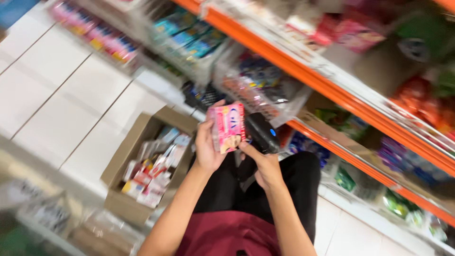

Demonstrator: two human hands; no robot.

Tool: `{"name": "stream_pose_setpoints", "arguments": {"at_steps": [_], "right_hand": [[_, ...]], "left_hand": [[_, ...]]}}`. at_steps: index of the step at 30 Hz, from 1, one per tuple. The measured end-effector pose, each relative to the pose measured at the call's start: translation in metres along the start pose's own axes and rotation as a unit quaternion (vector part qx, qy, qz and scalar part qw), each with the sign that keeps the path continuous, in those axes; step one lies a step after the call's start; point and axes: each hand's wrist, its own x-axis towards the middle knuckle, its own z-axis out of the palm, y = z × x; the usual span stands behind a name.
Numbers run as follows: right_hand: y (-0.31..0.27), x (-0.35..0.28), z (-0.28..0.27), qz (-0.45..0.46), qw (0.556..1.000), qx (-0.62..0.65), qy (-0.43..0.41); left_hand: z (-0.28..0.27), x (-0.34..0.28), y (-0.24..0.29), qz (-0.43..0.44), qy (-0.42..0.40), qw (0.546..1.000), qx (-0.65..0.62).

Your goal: The person scans the barcodes on packaged toothbrushes, soaps, and boxed toiletries using a handheld barcode scanner and places the items onto retail shelves.

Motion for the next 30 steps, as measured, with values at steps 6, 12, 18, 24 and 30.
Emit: {"name": "stream_pose_setpoints", "arguments": {"at_steps": [6,12,18,24,30], "right_hand": [[-0.048,0.001,-0.029,-0.003,0.996,0.077,0.05],[-0.148,0.005,-0.085,-0.269,0.89,-0.313,0.193],[-0.218,0.042,-0.093,-0.439,0.684,-0.531,0.24],[-0.239,0.114,-0.105,-0.381,0.6,-0.671,0.211],[-0.24,0.146,-0.114,-0.396,0.625,-0.65,0.174]], "left_hand": [[0.052,0.038,-0.048,0.081,-0.098,0.989,0.074],[0.101,0.09,-0.044,0.08,-0.166,0.892,0.413],[0.131,0.145,-0.043,0.276,-0.139,0.698,0.646],[0.133,0.204,-0.04,0.354,-0.123,0.571,0.73],[0.112,0.188,-0.037,0.339,-0.115,0.631,0.689]]}}
